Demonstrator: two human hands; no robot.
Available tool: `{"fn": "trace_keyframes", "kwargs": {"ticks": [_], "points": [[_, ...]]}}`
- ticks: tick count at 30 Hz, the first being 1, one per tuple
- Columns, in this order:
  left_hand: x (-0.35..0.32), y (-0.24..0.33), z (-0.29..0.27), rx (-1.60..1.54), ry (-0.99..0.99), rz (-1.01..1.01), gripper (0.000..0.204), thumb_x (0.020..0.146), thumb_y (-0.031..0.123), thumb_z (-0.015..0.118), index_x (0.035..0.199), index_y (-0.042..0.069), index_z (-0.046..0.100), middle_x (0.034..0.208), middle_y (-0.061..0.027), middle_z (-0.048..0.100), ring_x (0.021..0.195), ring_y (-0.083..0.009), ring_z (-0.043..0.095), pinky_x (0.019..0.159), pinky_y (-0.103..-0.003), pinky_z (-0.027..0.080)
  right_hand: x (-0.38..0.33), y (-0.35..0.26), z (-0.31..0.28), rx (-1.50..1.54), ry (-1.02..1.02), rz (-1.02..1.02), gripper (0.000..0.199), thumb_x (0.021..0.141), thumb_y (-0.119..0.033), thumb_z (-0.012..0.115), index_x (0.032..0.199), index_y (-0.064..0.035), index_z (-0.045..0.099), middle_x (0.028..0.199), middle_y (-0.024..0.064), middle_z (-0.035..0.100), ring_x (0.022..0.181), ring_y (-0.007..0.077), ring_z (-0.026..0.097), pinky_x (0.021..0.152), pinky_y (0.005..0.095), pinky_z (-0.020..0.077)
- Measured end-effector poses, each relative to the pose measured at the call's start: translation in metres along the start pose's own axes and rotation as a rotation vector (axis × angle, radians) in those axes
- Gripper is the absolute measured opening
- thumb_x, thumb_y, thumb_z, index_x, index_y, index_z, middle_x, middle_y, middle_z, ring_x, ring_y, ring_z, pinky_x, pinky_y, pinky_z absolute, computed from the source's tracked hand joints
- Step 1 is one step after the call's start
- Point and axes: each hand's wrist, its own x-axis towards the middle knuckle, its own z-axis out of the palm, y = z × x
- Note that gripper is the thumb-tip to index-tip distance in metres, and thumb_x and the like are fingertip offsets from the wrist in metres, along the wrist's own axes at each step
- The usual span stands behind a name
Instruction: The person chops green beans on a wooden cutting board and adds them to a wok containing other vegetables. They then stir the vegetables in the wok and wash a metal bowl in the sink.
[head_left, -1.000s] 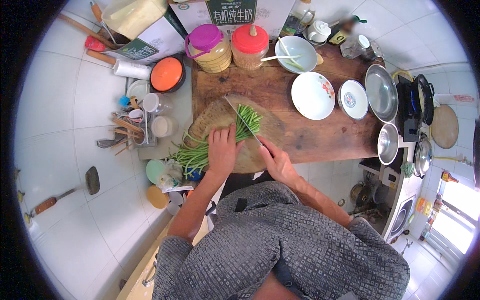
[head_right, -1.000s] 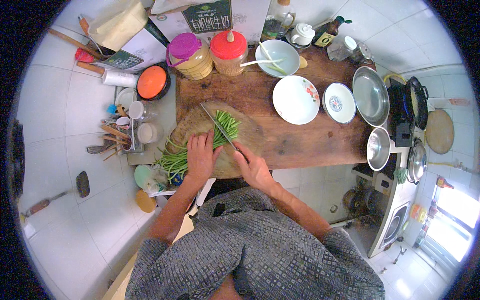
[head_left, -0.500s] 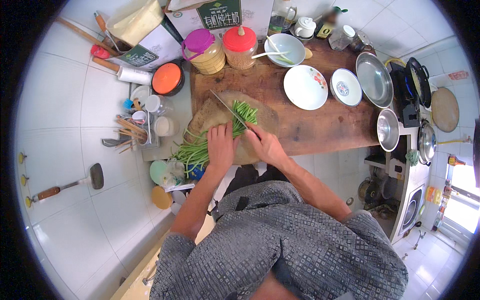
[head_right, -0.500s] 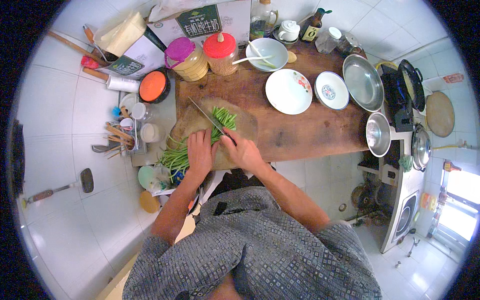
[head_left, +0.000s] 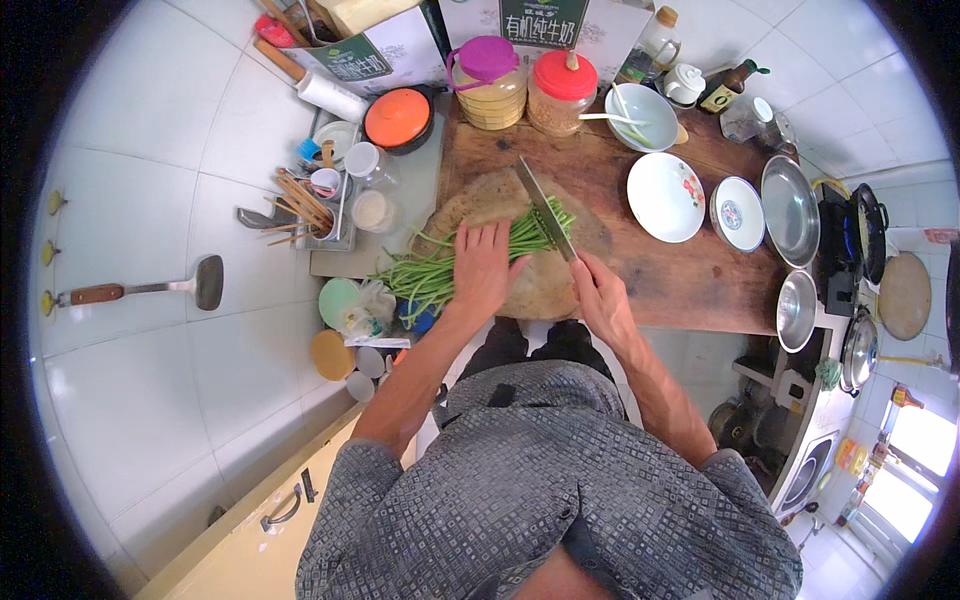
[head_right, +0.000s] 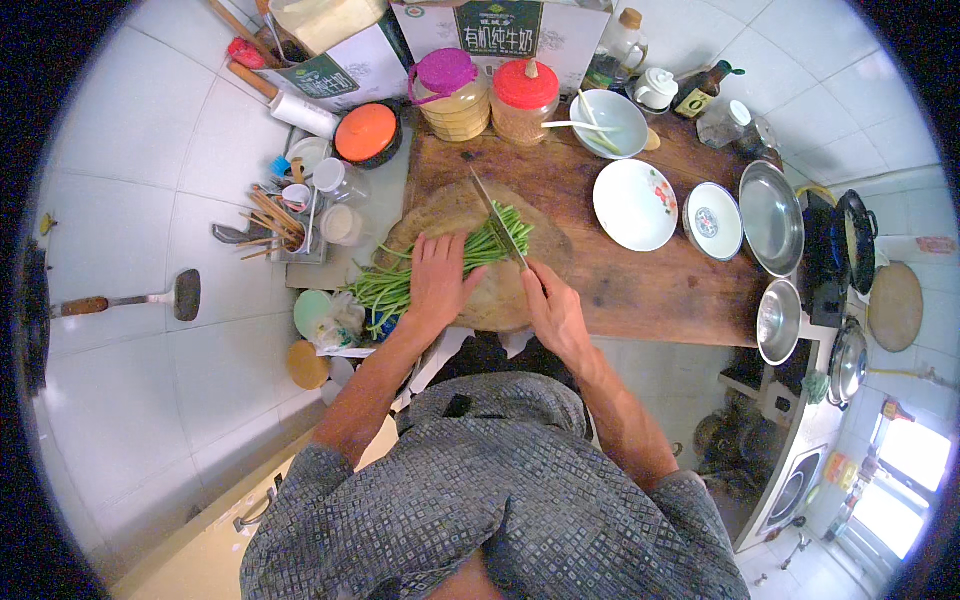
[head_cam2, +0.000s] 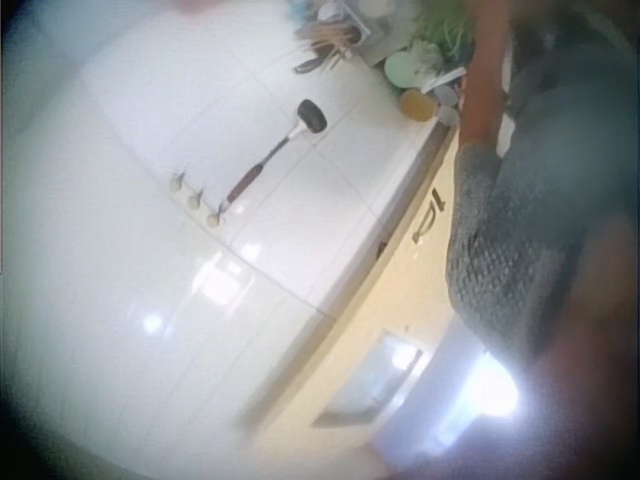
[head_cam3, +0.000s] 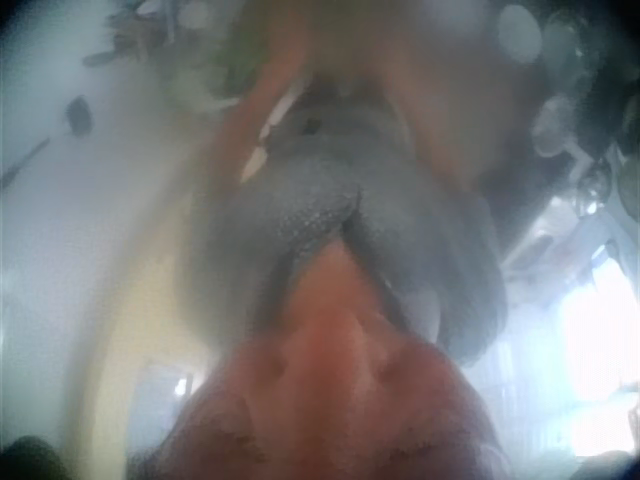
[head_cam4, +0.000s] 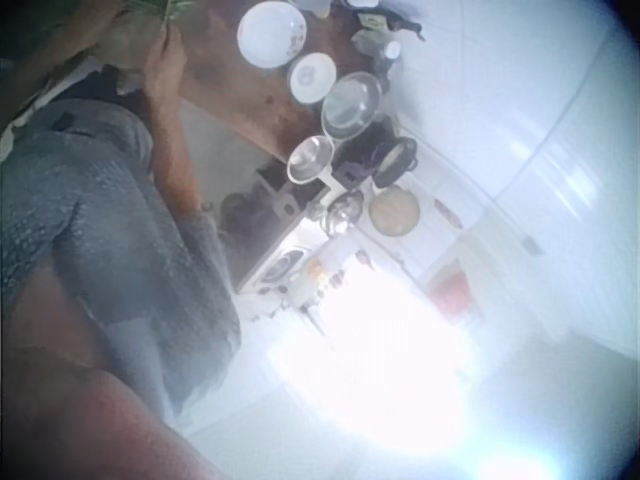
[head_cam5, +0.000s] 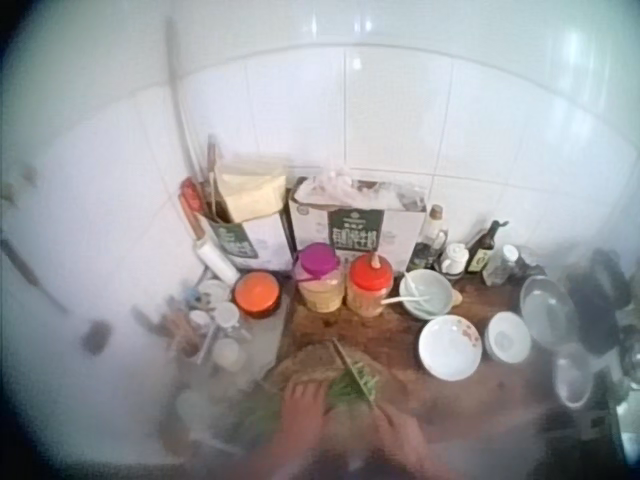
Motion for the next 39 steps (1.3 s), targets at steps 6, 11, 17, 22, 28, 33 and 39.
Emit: {"fn": "trace_keyframes", "kwargs": {"ticks": [6,11,17,22,28,33,39], "points": [[-0.005,-0.004,-0.008,-0.088,-0.001,0.028,0.074,0.091,0.044,0.077,0.145,-0.001,0.053,0.133,-0.0193,0.063,0.128,-0.0369,0.056,0.122,-0.058,0.033,-0.031,-0.018,-0.007,0.03,-0.014,-0.061,0.041,0.114,-0.024,0.052,0.146,0.0006,0.061,0.077,-0.0033,0.053,0.071,0.0068,0.049,0.063,0.0252,0.0426],[-0.007,-0.005,-0.006,-0.107,0.021,0.033,0.073,0.09,0.041,0.077,0.144,-0.001,0.053,0.135,-0.0187,0.063,0.13,-0.0361,0.056,0.121,-0.057,0.034,-0.045,-0.024,0.001,0.052,-0.01,0.03,0.038,0.112,-0.026,0.056,0.138,-0.0006,0.065,0.083,0.0131,0.068,0.076,0.0166,0.062,0.071,0.0352,0.053],[-0.007,-0.006,-0.005,-0.107,0.012,0.021,0.069,0.09,0.038,0.078,0.142,-0.001,0.055,0.134,-0.0173,0.063,0.13,-0.0348,0.056,0.121,-0.056,0.034,-0.05,-0.015,0.004,0.048,-0.044,0.09,0.038,0.112,-0.028,0.056,0.137,-0.0014,0.066,0.082,0.0132,0.067,0.074,0.016,0.062,0.069,0.0353,0.0526],[-0.007,-0.007,-0.008,-0.108,-0.025,0.004,0.067,0.091,0.036,0.079,0.142,-0.001,0.057,0.133,-0.0182,0.063,0.128,-0.0371,0.056,0.121,-0.056,0.035,-0.052,-0.009,0.007,0.045,-0.061,0.094,0.037,0.112,-0.028,0.056,0.138,-0.002,0.066,0.089,0.0163,0.071,0.078,0.0177,0.065,0.072,0.0354,0.054],[-0.009,-0.012,-0.017,-0.129,-0.057,0.002,0.064,0.089,0.033,0.081,0.139,0.0,0.059,0.131,-0.0173,0.064,0.127,-0.0362,0.057,0.121,-0.055,0.035,-0.049,-0.008,0.011,0.034,-0.061,0.076,0.042,0.114,-0.029,0.054,0.142,0.0006,0.064,0.076,0.0005,0.058,0.069,0.0088,0.053,0.061,0.0281,0.0453],[-0.008,-0.017,-0.021,-0.112,-0.056,0.007,0.063,0.088,0.034,0.082,0.136,0.001,0.06,0.127,-0.0161,0.066,0.125,-0.035,0.059,0.121,-0.055,0.036,-0.047,-0.012,0.005,0.014,-0.122,0.228,0.04,0.113,-0.029,0.054,0.14,-0.0022,0.064,0.1,0.0203,0.075,0.091,0.0259,0.072,0.081,0.0386,0.0556],[-0.01,-0.016,-0.012,-0.062,-0.029,0.015,0.061,0.085,0.032,0.083,0.134,0.001,0.062,0.124,-0.0136,0.066,0.12,-0.0308,0.06,0.121,-0.051,0.038,-0.044,-0.02,0.003,-0.083,-0.079,0.139,0.037,0.113,-0.027,0.052,0.137,-0.0014,0.064,0.095,0.0279,0.073,0.089,0.0411,0.075,0.078,0.046,0.057]]}}
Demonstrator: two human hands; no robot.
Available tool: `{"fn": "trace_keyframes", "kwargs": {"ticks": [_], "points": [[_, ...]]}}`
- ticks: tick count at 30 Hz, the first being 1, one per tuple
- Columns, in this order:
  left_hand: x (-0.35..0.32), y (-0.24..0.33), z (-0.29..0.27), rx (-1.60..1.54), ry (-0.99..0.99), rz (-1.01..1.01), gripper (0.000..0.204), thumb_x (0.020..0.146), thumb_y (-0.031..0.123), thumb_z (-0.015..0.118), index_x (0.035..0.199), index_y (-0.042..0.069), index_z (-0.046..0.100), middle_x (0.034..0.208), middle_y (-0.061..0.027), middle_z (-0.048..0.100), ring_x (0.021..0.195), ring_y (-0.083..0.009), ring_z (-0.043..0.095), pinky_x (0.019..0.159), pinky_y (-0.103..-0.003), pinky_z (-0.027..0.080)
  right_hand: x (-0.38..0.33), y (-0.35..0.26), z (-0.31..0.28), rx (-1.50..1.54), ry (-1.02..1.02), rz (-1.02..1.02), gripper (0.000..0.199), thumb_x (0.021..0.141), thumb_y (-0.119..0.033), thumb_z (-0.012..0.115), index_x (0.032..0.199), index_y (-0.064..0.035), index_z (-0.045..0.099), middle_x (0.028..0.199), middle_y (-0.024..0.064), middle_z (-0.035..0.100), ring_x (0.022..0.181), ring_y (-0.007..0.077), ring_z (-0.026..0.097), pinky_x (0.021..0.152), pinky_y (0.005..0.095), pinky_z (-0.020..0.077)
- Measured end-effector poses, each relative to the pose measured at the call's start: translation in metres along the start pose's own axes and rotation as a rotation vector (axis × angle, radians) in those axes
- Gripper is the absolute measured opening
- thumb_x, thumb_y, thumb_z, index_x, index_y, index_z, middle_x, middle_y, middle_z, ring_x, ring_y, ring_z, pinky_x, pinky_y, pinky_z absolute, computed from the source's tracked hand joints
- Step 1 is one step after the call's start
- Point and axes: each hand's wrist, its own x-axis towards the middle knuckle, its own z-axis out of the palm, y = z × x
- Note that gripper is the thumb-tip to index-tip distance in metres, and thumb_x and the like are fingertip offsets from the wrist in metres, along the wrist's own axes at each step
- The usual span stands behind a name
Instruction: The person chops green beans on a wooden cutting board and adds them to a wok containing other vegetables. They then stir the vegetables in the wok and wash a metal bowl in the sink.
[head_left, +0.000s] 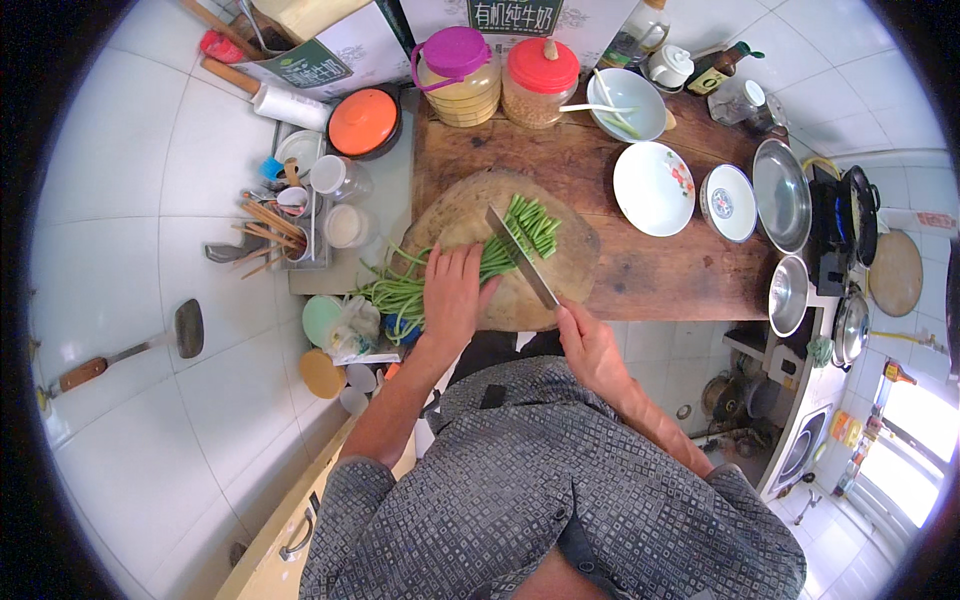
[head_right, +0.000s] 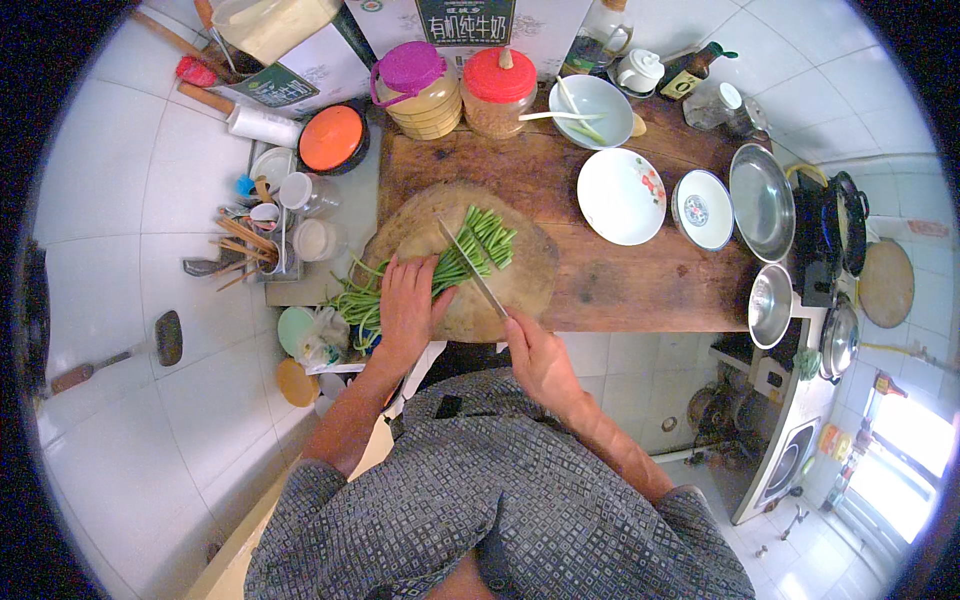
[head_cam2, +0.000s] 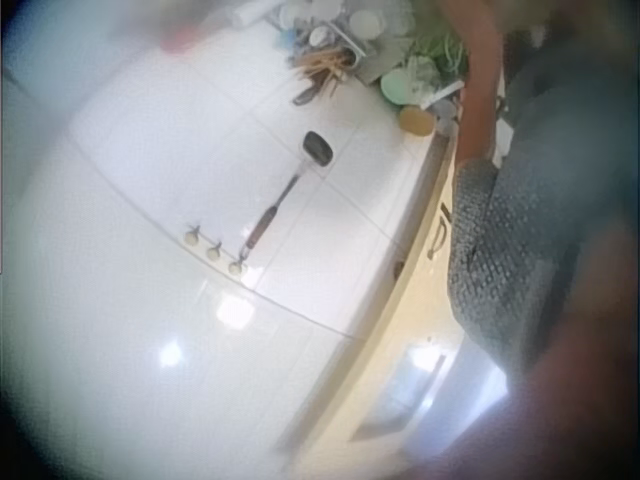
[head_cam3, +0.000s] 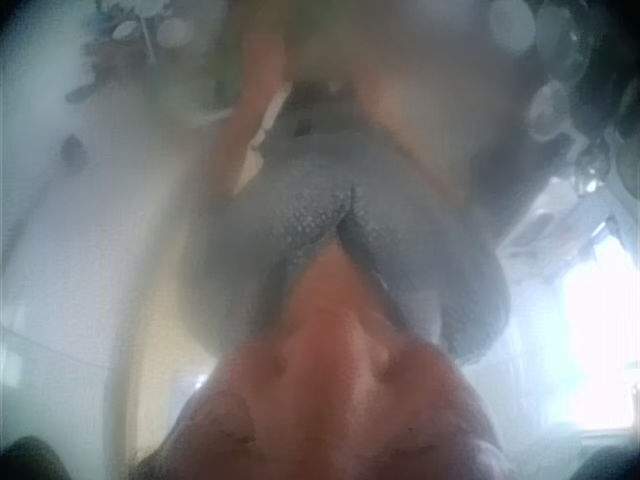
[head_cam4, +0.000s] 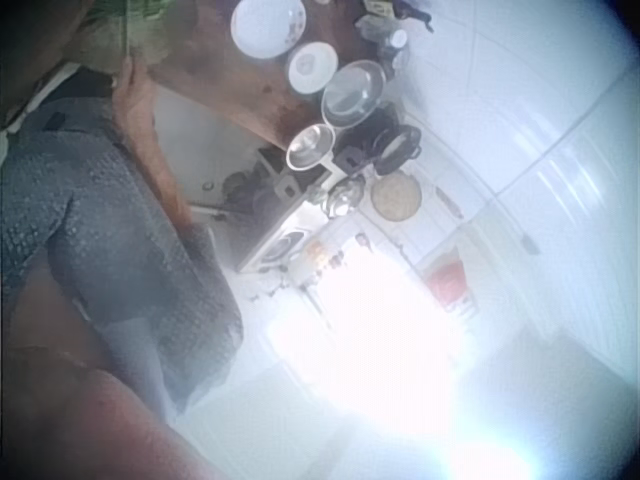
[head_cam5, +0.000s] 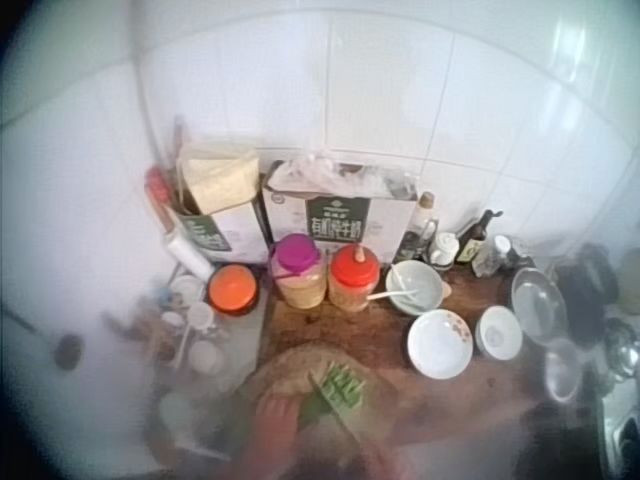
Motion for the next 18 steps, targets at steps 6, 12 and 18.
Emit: {"fn": "trace_keyframes", "kwargs": {"ticks": [6,12,18], "points": [[-0.005,-0.001,0.008,0.022,0.025,0.046,0.063,0.087,0.029,0.081,0.138,-0.001,0.061,0.126,-0.0134,0.064,0.121,-0.031,0.06,0.118,-0.051,0.042,0.003,-0.011,0.008,-0.104,0.008,-0.113,0.036,0.112,-0.024,0.05,0.139,-0.0036,0.06,0.094,0.033,0.072,0.092,0.0534,0.069,0.078,0.0557,0.0561],[-0.005,-0.003,0.01,0.016,0.027,0.064,0.062,0.086,0.026,0.08,0.137,-0.003,0.061,0.124,-0.0152,0.064,0.12,-0.0328,0.06,0.115,-0.051,0.045,0.017,-0.01,0.017,-0.134,0.032,-0.091,0.033,0.113,-0.022,0.051,0.136,-0.0021,0.062,0.098,0.0346,0.069,0.098,0.0523,0.07,0.081,0.0486,0.0564],[-0.004,-0.004,0.009,-0.024,0.016,0.072,0.059,0.087,0.024,0.08,0.136,-0.004,0.062,0.124,-0.0188,0.063,0.12,-0.0385,0.059,0.112,-0.051,0.047,0.051,0.002,0.041,-0.086,0.077,-0.165,0.036,0.112,-0.029,0.051,0.136,-0.0049,0.063,0.093,0.0328,0.072,0.089,0.0522,0.071,0.078,0.0571,0.0573]]}}
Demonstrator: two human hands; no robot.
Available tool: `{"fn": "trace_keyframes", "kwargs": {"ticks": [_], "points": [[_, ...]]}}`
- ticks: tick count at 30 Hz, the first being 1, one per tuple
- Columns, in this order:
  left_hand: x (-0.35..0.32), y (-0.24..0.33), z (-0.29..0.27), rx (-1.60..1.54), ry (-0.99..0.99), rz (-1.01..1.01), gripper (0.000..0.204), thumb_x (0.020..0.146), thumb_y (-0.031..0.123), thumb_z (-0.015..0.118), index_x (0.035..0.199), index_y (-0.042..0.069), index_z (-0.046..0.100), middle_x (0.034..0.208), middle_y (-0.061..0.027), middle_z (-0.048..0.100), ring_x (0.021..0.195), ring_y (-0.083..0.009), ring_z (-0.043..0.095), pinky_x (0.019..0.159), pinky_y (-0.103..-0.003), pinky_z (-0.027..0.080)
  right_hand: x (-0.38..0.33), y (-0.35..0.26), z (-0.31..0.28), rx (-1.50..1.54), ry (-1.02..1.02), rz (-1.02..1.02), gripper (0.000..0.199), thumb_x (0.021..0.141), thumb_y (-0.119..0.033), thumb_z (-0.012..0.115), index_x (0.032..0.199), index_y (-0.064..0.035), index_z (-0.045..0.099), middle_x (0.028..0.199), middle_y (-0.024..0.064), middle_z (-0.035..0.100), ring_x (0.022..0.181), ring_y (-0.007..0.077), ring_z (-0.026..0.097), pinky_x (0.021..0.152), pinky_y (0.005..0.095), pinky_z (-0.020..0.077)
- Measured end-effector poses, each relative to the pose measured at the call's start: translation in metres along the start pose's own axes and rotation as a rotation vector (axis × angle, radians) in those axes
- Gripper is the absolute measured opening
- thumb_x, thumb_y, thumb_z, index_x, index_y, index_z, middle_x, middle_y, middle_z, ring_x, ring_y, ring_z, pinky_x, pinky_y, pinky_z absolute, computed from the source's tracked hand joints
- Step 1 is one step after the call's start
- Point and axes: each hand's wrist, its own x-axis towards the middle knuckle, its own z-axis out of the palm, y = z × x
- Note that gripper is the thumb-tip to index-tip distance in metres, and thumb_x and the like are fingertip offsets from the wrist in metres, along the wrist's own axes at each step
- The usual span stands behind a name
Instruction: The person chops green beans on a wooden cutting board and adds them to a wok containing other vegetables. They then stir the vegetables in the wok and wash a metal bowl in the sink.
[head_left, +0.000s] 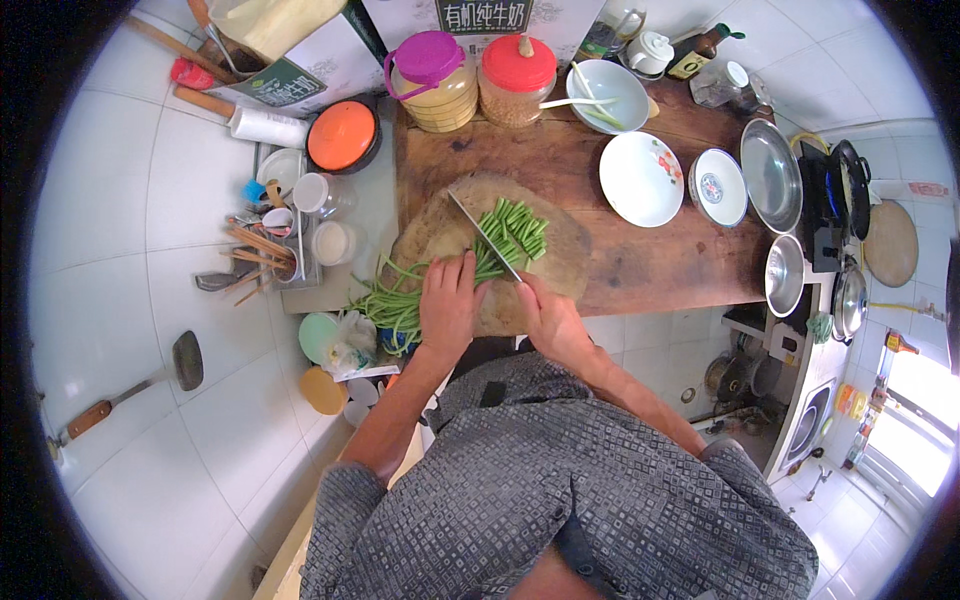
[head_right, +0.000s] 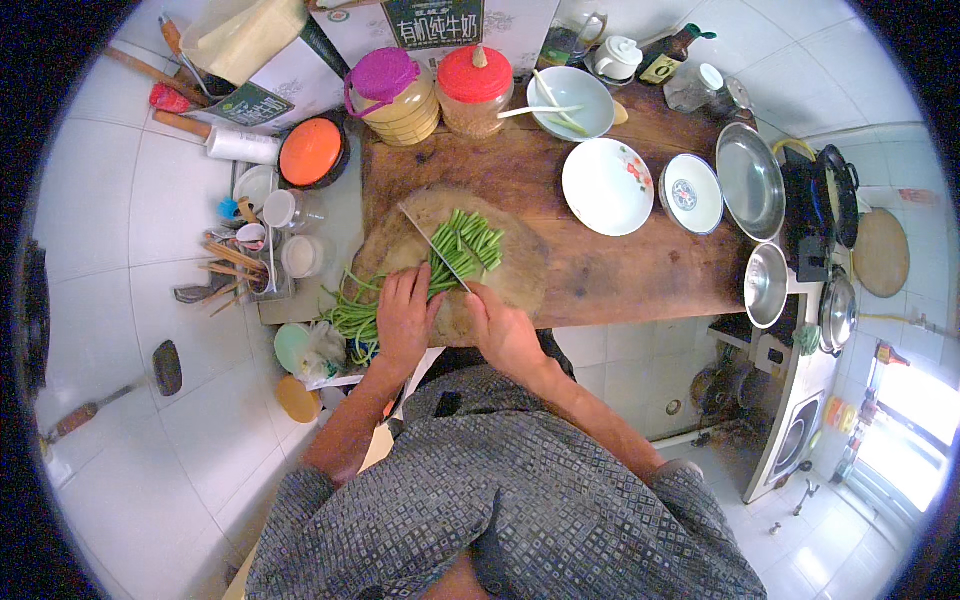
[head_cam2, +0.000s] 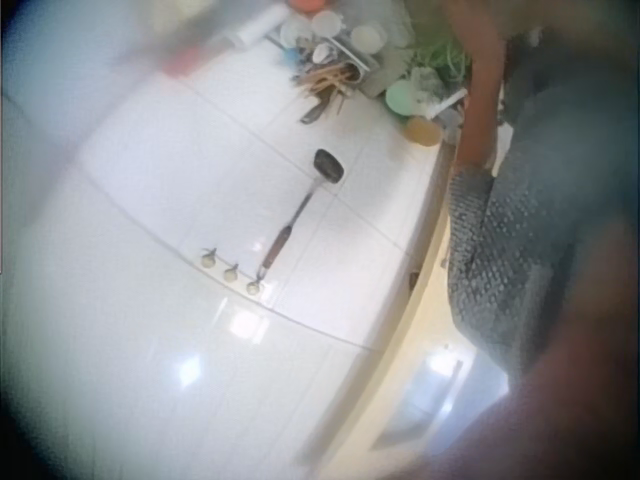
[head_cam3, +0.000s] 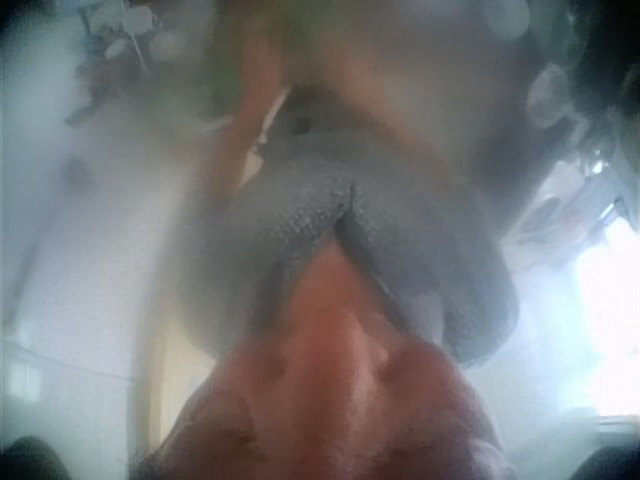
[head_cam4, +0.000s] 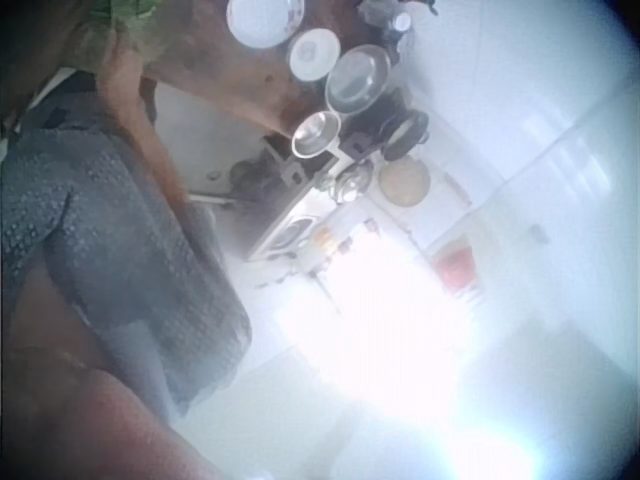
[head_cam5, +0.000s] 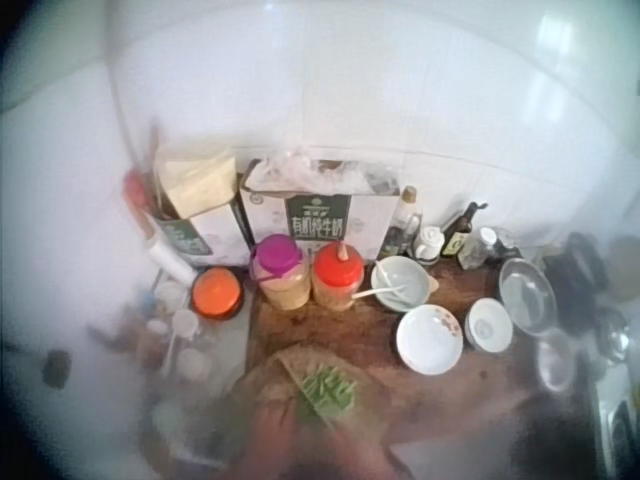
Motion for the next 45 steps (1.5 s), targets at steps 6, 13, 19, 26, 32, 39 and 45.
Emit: {"fn": "trace_keyframes", "kwargs": {"ticks": [6,13,19,26,32,39,45], "points": [[-0.001,0.001,-0.004,-0.004,0.01,0.013,0.065,0.084,0.027,0.082,0.137,-0.004,0.061,0.125,-0.019,0.063,0.12,-0.0395,0.058,0.111,-0.05,0.047,0.022,0.001,0.022,-0.011,0.056,-0.091,0.033,0.111,-0.029,0.052,0.13,-0.0053,0.064,0.091,0.0327,0.071,0.086,0.0516,0.071,0.075,0.059,0.0566],[-0.004,0.0,-0.007,-0.019,-0.004,0.028,0.069,0.083,0.027,0.083,0.14,-0.004,0.058,0.122,-0.0181,0.061,0.119,-0.0389,0.056,0.107,-0.051,0.047,0.008,-0.012,-0.01,0.136,0.028,0.006,0.038,0.111,-0.029,0.055,0.136,-0.0028,0.065,0.096,0.0317,0.072,0.09,0.0417,0.075,0.079,0.0461,0.0579],[-0.002,-0.004,-0.001,0.061,-0.068,-0.007,0.063,0.086,0.025,0.081,0.139,-0.002,0.059,0.121,-0.0178,0.062,0.115,-0.0369,0.057,0.102,-0.049,0.046,-0.026,-0.001,-0.057,0.226,0.093,0.086,0.041,0.114,-0.029,0.051,0.141,-0.0014,0.064,0.088,0.0123,0.066,0.08,0.0168,0.063,0.073,0.0343,0.0512],[0.002,0.0,-0.008,-0.022,-0.041,-0.073,0.076,0.083,0.032,0.084,0.144,-0.002,0.053,0.129,-0.0184,0.062,0.119,-0.038,0.056,0.106,-0.05,0.045,-0.063,-0.008,-0.055,0.261,0.015,0.137,0.045,0.116,-0.032,0.048,0.142,0.0012,0.062,0.076,-0.0024,0.053,0.069,0.0075,0.05,0.06,0.0272,0.0429],[-0.004,0.0,-0.017,-0.126,-0.054,-0.104,0.08,0.083,0.035,0.085,0.144,-0.004,0.051,0.137,-0.0204,0.06,0.129,-0.041,0.054,0.115,-0.053,0.042,-0.067,-0.021,-0.044,0.217,-0.121,0.151,0.037,0.114,-0.026,0.052,0.14,-0.002,0.062,0.086,0.022,0.069,0.079,0.0272,0.069,0.074,0.0401,0.0548],[-0.011,-0.006,-0.015,-0.1,-0.054,-0.048,0.066,0.087,0.026,0.081,0.139,-0.005,0.054,0.138,-0.021,0.061,0.13,-0.0413,0.055,0.118,-0.054,0.042,-0.056,-0.013,-0.037,0.128,-0.147,0.118,0.034,0.113,-0.025,0.053,0.134,-0.0012,0.064,0.087,0.028,0.07,0.083,0.0449,0.072,0.074,0.0452,0.0564],[-0.013,-0.01,-0.007,-0.096,-0.044,-0.027,0.056,0.089,0.016,0.08,0.136,-0.006,0.057,0.138,-0.0229,0.062,0.13,-0.0421,0.055,0.115,-0.051,0.044,-0.045,-0.014,-0.032,0.087,-0.145,0.111,0.032,0.112,-0.023,0.052,0.128,0.0016,0.064,0.091,0.033,0.07,0.088,0.0512,0.071,0.074,0.0521,0.0561]]}}
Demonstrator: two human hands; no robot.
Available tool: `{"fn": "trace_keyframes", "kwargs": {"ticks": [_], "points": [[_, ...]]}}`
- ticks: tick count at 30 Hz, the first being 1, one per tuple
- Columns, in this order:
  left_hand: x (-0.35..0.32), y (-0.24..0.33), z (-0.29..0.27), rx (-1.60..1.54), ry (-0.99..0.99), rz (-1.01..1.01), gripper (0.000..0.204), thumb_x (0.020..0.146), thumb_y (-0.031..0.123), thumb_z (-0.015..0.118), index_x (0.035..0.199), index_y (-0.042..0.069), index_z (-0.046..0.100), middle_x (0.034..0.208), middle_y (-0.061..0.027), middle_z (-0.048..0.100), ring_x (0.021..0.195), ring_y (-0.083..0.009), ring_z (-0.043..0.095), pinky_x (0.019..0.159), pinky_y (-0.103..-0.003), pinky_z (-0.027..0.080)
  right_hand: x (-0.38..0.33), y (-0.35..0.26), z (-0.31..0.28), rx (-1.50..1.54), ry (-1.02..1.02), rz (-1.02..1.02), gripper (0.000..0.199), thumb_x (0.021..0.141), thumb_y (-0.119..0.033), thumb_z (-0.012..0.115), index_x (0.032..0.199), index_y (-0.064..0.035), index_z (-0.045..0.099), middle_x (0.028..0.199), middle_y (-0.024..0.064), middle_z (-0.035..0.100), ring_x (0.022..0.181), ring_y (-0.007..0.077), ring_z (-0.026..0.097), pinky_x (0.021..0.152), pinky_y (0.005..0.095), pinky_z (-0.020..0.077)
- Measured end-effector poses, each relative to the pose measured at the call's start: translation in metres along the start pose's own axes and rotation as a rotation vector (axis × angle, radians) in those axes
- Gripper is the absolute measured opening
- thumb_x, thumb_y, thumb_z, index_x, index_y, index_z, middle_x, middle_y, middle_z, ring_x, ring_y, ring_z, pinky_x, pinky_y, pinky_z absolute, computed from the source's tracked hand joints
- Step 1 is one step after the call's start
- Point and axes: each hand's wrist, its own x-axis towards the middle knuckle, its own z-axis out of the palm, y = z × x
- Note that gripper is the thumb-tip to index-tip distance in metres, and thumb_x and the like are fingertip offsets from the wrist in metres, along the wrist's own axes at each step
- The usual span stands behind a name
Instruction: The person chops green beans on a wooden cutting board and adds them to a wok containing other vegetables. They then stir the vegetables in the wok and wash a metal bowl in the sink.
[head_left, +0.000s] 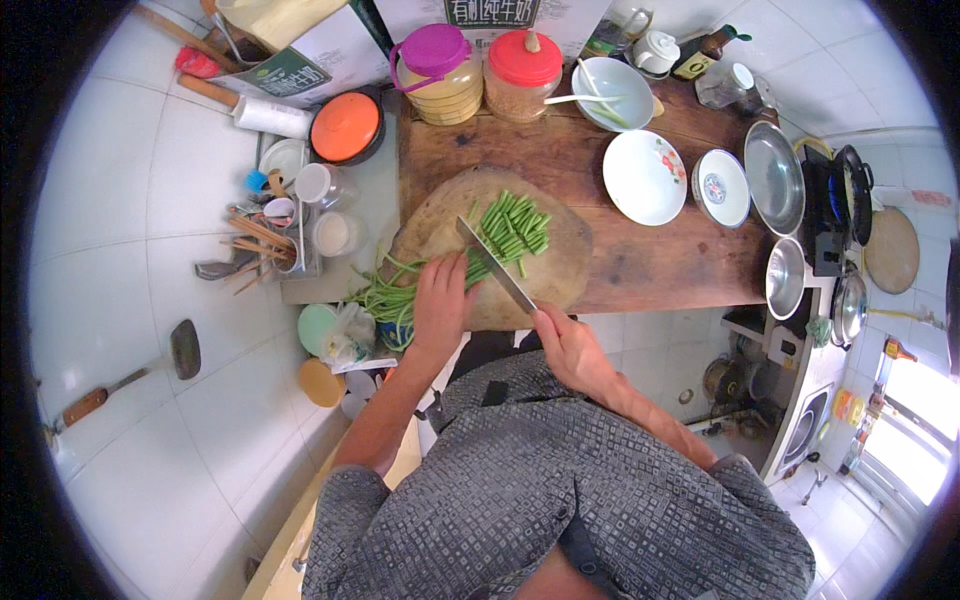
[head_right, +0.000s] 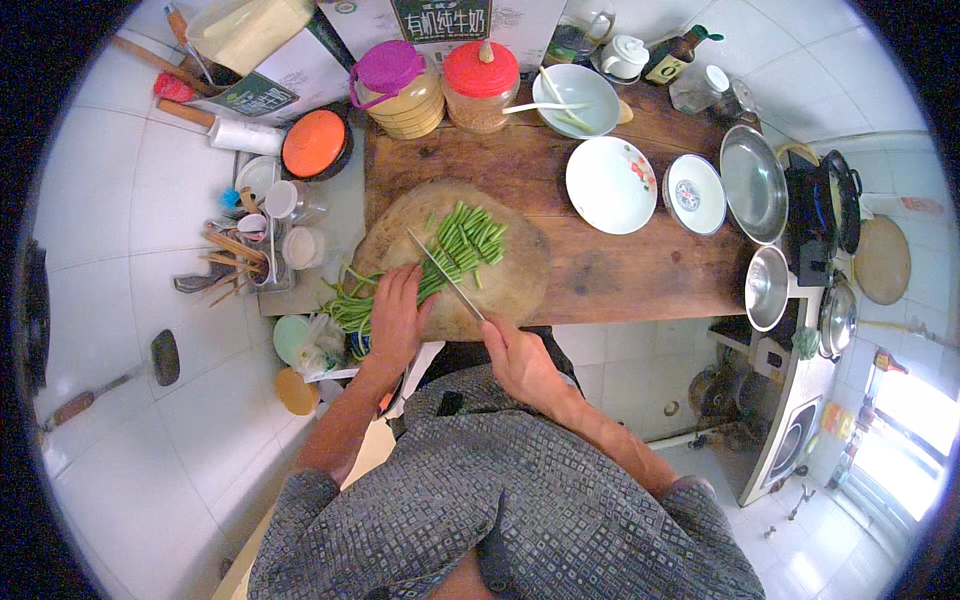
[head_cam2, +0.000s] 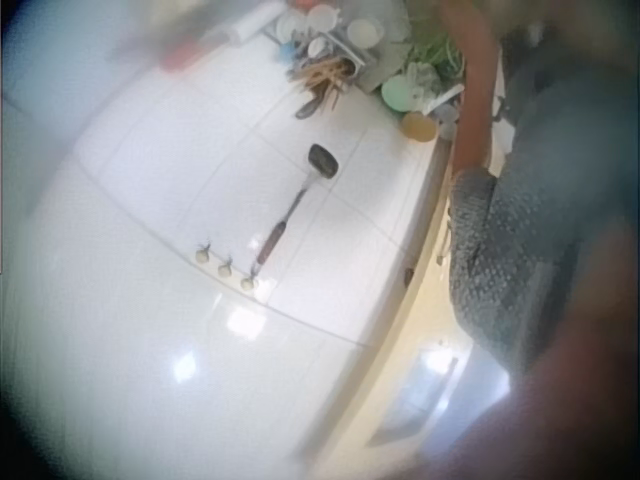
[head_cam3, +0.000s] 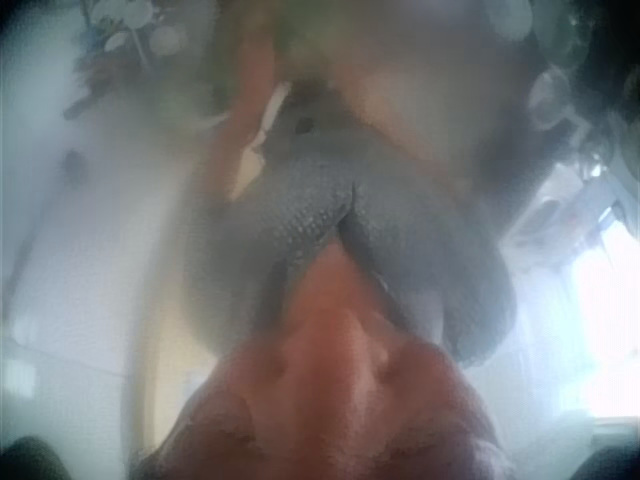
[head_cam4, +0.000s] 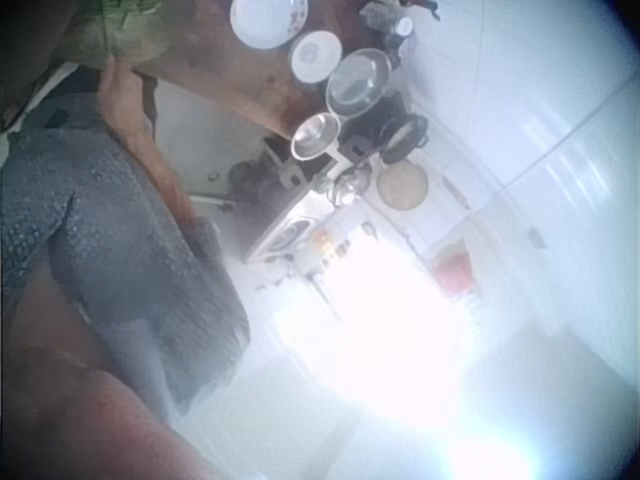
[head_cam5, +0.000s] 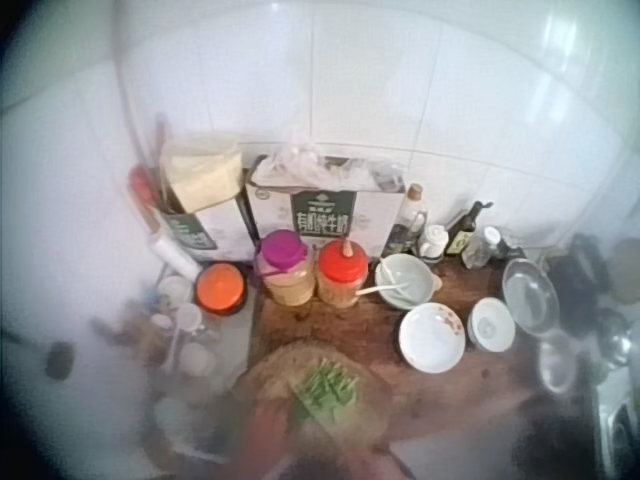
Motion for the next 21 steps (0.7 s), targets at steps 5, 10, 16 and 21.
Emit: {"fn": "trace_keyframes", "kwargs": {"ticks": [5,10,16,21], "points": [[0.0,-0.002,0.001,0.012,-0.011,-0.013,0.055,0.089,0.016,0.079,0.136,-0.005,0.059,0.138,-0.0219,0.062,0.131,-0.041,0.055,0.115,-0.049,0.044,0.026,0.002,0.009,-0.03,-0.05,-0.003,0.035,0.113,-0.024,0.05,0.133,0.0018,0.062,0.091,0.0321,0.069,0.09,0.0488,0.072,0.077,0.0498,0.0553],[0.001,-0.002,-0.001,-0.04,0.008,0.004,0.052,0.09,0.015,0.078,0.135,-0.005,0.06,0.136,-0.021,0.063,0.127,-0.0401,0.056,0.11,-0.049,0.046,0.047,0.014,0.033,-0.013,0.067,-0.18,0.032,0.112,-0.025,0.05,0.131,-0.0015,0.062,0.089,0.0334,0.07,0.087,0.0532,0.07,0.075,0.0573,0.0563],[-0.001,0.001,-0.001,-0.025,0.029,-0.017,0.049,0.09,0.012,0.077,0.133,-0.004,0.061,0.135,-0.0195,0.065,0.121,-0.0387,0.059,0.103,-0.049,0.047,0.068,0.014,0.049,-0.005,0.113,-0.194,0.034,0.112,-0.028,0.051,0.133,-0.0032,0.062,0.09,0.0325,0.071,0.086,0.0526,0.07,0.073,0.0571,0.056],[0.002,0.004,0.003,0.002,0.129,0.006,0.05,0.089,0.015,0.079,0.132,-0.003,0.062,0.131,-0.0197,0.067,0.119,-0.0387,0.06,0.102,-0.05,0.048,0.056,0.007,0.038,0.067,0.105,-0.075,0.039,0.112,-0.029,0.051,0.141,-0.0043,0.06,0.09,0.0327,0.07,0.087,0.0491,0.072,0.075,0.052,0.0565]]}}
